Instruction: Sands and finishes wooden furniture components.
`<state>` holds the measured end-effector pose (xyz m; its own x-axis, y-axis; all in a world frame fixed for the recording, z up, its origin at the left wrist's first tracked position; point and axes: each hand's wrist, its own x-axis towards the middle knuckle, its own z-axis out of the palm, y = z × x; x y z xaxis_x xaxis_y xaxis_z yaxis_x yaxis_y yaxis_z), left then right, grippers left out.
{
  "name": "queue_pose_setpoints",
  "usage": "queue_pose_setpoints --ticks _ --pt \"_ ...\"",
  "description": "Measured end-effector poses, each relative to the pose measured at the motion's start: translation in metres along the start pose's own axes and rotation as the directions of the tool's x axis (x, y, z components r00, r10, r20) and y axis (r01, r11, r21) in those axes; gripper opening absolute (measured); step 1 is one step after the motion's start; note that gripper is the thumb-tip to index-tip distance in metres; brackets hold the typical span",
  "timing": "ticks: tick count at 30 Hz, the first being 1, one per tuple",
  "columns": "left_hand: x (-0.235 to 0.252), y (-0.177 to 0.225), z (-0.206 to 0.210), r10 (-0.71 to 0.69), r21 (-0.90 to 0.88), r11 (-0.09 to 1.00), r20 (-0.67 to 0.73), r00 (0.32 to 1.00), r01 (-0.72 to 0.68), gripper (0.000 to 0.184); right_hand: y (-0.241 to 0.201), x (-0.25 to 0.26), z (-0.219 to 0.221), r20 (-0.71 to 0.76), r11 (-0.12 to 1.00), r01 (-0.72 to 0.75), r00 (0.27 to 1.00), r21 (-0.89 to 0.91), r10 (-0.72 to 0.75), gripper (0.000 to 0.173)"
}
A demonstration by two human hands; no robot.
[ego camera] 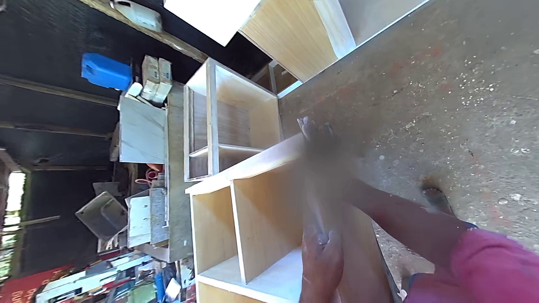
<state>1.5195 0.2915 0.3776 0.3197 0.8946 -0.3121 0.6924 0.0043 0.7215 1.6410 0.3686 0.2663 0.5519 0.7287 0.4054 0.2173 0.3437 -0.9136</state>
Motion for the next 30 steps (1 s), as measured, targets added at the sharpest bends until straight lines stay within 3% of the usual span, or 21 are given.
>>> queue_pose_setpoints --ticks 5,9,10,14,17,19,24,28,30 --pt "0.0 -0.002 -0.001 0.033 -0.028 0.999 0.005 0.999 -0.033 0.082 0.005 -0.07 0.001 0.037 0.993 0.054 0.998 0.108 -0.059 0.055" --pt "0.002 0.003 0.0 -0.002 -0.02 1.0 0.0 1.0 0.002 0.082 0.002 0.004 0.0 0.022 0.986 0.159 0.987 0.042 -0.16 0.057" --pt "-0.001 0.003 -0.001 -0.015 -0.009 1.0 -0.004 1.0 0.015 0.083 0.0 0.003 0.0 0.031 0.985 0.154 0.987 0.072 -0.156 0.058" --pt "-0.002 0.003 -0.001 -0.02 -0.005 1.0 -0.007 1.0 0.02 0.084 0.025 -0.066 -0.001 0.096 0.991 0.088 0.991 0.101 -0.097 0.062" --pt "0.001 0.001 -0.001 -0.002 -0.028 1.0 0.002 1.0 0.002 0.084 0.028 -0.018 0.0 0.043 0.983 0.181 0.982 0.012 -0.182 0.061" --pt "0.001 0.002 0.0 -0.005 -0.03 1.0 -0.003 1.0 0.005 0.084 0.025 0.015 -0.003 0.053 0.972 0.229 0.971 0.054 -0.232 0.065" --pt "-0.001 0.005 0.001 -0.042 -0.03 0.999 -0.014 0.999 0.042 0.085 0.08 -0.061 -0.014 0.191 0.985 0.163 0.966 0.062 -0.172 0.068" --pt "0.0 0.005 0.002 -0.053 -0.027 0.998 -0.026 0.998 0.053 0.085 0.041 0.013 -0.004 0.075 0.939 0.34 0.936 0.05 -0.343 0.069" --pt "-0.002 0.005 0.002 -0.062 -0.054 0.997 -0.034 0.997 0.06 0.084 0.042 0.018 -0.005 0.097 0.924 0.369 0.92 0.1 -0.379 0.068"
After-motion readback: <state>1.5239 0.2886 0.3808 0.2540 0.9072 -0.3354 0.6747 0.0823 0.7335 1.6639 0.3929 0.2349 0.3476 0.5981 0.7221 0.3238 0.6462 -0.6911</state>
